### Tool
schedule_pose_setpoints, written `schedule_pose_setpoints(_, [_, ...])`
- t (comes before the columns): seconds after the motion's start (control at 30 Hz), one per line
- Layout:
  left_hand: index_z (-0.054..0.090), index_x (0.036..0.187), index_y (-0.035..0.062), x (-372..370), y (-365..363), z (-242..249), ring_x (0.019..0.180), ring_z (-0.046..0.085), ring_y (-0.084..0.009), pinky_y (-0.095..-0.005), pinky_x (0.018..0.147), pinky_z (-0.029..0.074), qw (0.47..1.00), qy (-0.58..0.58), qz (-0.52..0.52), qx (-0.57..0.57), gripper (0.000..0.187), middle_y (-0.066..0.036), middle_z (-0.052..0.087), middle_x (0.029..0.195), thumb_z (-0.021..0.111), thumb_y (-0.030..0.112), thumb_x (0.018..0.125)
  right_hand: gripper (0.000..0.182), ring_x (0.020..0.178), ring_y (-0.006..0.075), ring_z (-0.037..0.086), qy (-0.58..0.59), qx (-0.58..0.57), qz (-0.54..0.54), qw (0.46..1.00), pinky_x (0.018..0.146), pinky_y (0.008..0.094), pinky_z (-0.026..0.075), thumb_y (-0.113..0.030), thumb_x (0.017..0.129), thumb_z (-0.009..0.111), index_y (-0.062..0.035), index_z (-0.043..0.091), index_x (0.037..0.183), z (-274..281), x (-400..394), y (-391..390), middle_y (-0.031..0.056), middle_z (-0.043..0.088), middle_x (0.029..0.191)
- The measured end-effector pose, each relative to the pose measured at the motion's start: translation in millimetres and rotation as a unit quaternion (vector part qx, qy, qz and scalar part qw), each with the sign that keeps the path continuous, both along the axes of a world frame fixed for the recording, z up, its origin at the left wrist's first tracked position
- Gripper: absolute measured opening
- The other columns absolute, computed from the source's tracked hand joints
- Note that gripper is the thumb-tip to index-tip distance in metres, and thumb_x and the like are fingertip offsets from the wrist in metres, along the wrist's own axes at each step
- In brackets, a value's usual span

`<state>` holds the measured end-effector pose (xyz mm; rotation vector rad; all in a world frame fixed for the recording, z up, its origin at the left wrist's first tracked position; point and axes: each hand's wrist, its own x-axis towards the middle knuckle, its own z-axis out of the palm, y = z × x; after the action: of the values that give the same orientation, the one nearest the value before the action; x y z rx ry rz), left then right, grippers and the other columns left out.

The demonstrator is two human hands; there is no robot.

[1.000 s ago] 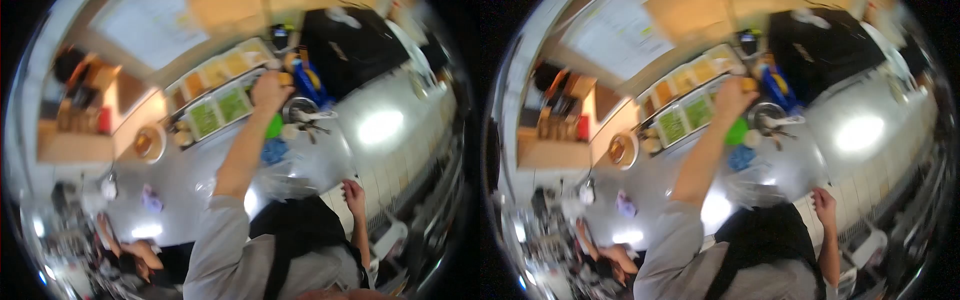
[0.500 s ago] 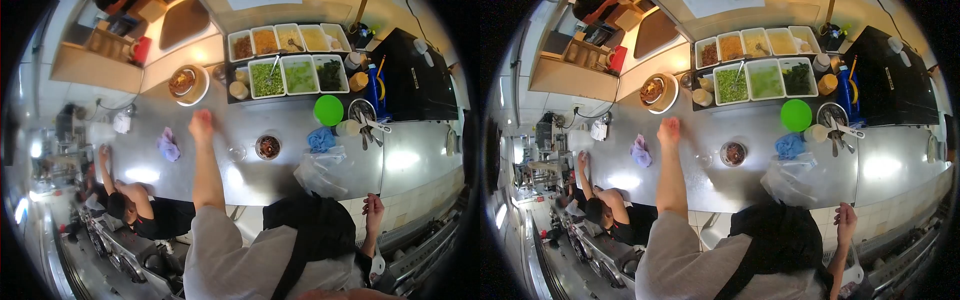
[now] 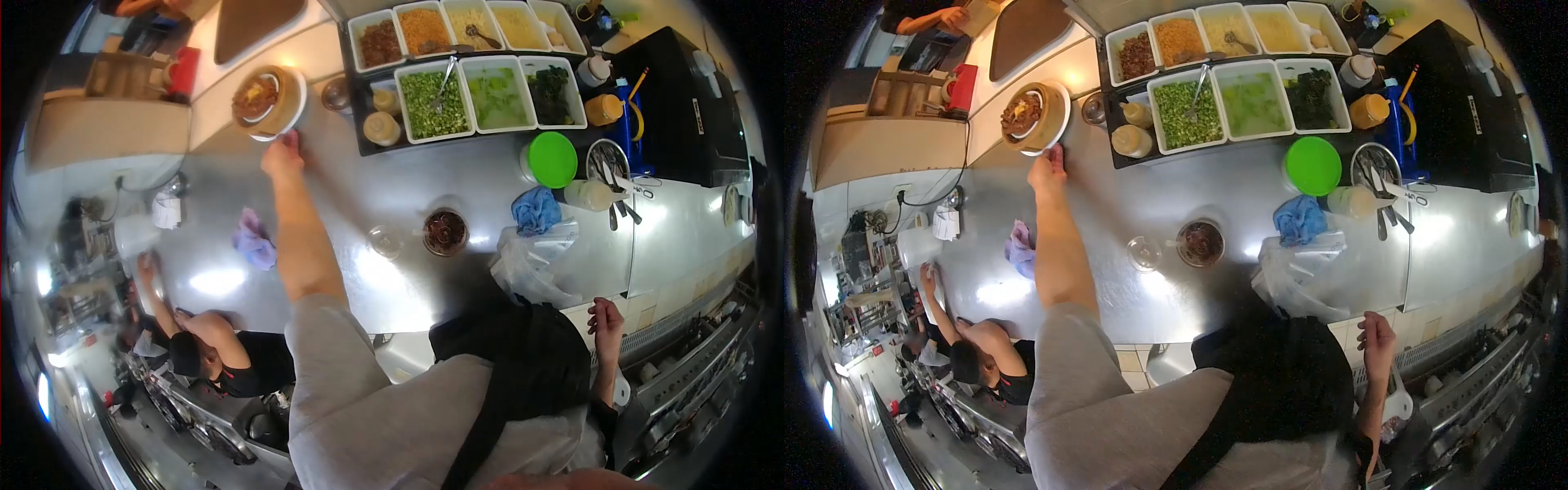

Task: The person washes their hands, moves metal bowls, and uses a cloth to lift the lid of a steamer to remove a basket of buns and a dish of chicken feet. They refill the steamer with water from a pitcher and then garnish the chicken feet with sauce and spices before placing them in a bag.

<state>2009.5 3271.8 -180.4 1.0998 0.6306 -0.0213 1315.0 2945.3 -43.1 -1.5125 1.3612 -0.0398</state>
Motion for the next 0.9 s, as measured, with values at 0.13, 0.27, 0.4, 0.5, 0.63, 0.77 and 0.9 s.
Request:
schedule_pose_setpoints(0.13, [0.06,0.105,-0.0047,-14,14,10,0.082,0.068,-0.0249,-0.0355,0.075,0.061,0.992,-0.041,-0.113,0.042,0.013,-0.013,0.067,0.095,0.061,0.002,0.095,0.028,0.064,0.0064,0.056,0.001,-0.013,0.016,1.0,0.05,0.0213,0.044,-0.022,0.103,0.055,0.0017,0.064,0.115,-5,2,-7,0.0032,0.064,0.085])
schedule_pose_setpoints(0.27, [0.064,0.116,-0.0037,-106,20,77,0.095,0.068,-0.0218,-0.0302,0.085,0.053,0.879,-0.111,-0.36,0.292,0.035,-0.013,0.069,0.104,0.072,0.02,0.092,0.027,0.065,0.0073,0.056,0.009,-0.015,0.02,1.0,0.052,0.0226,0.046,-0.019,0.102,0.055,0.0026,0.064,0.116,-5,5,-5,0.0041,0.064,0.085])
schedule_pose_setpoints(0.4, [0.064,0.128,0.0061,-247,10,129,0.117,0.063,-0.0256,-0.0376,0.091,0.053,0.631,-0.236,-0.509,0.535,0.056,-0.015,0.065,0.128,0.082,0.028,0.081,0.026,0.065,0.0073,0.057,-0.002,-0.014,0.024,1.0,0.053,0.0224,0.046,-0.02,0.102,0.056,0.0007,0.065,0.116,-8,0,-2,0.0042,0.065,0.085])
schedule_pose_setpoints(0.5, [0.066,0.123,0.0075,-312,3,120,0.115,0.064,-0.0277,-0.039,0.088,0.055,0.536,-0.309,-0.521,0.588,0.047,-0.015,0.066,0.125,0.08,0.025,0.082,0.025,0.065,0.0069,0.057,-0.031,-0.005,0.037,0.999,0.053,0.0222,0.047,-0.019,0.102,0.056,-0.0003,0.066,0.116,-12,2,0,0.0037,0.066,0.084])
schedule_pose_setpoints(0.63, [0.065,0.12,0.0059,-323,21,89,0.103,0.069,-0.0293,-0.0367,0.081,0.057,0.547,-0.306,-0.484,0.611,0.032,-0.013,0.067,0.121,0.07,0.017,0.09,0.024,0.063,0.0064,0.056,-0.023,-0.018,0.07,0.997,0.052,0.0219,0.047,-0.018,0.102,0.056,-0.0011,0.066,0.116,-20,-8,0,0.0029,0.066,0.084])
schedule_pose_setpoints(0.77, [0.062,0.122,0.0038,-319,25,96,0.098,0.069,-0.0303,-0.0343,0.081,0.056,0.715,-0.138,-0.499,0.471,0.031,-0.017,0.067,0.115,0.064,0.012,0.093,0.023,0.063,0.0062,0.056,-0.041,-0.017,0.057,0.997,0.052,0.0212,0.046,-0.017,0.102,0.056,-0.0019,0.066,0.117,-19,-15,-3,0.0027,0.066,0.086])
schedule_pose_setpoints(0.9, [0.064,0.117,-0.003,-314,19,97,0.088,0.07,-0.022,-0.0322,0.074,0.055,0.792,-0.179,-0.391,0.433,0.035,-0.015,0.07,0.102,0.068,0.022,0.094,0.023,0.064,0.0058,0.056,-0.07,-0.014,0.045,0.996,0.052,0.0208,0.046,-0.017,0.102,0.056,-0.0024,0.066,0.117,-19,-14,0,0.0026,0.066,0.086])
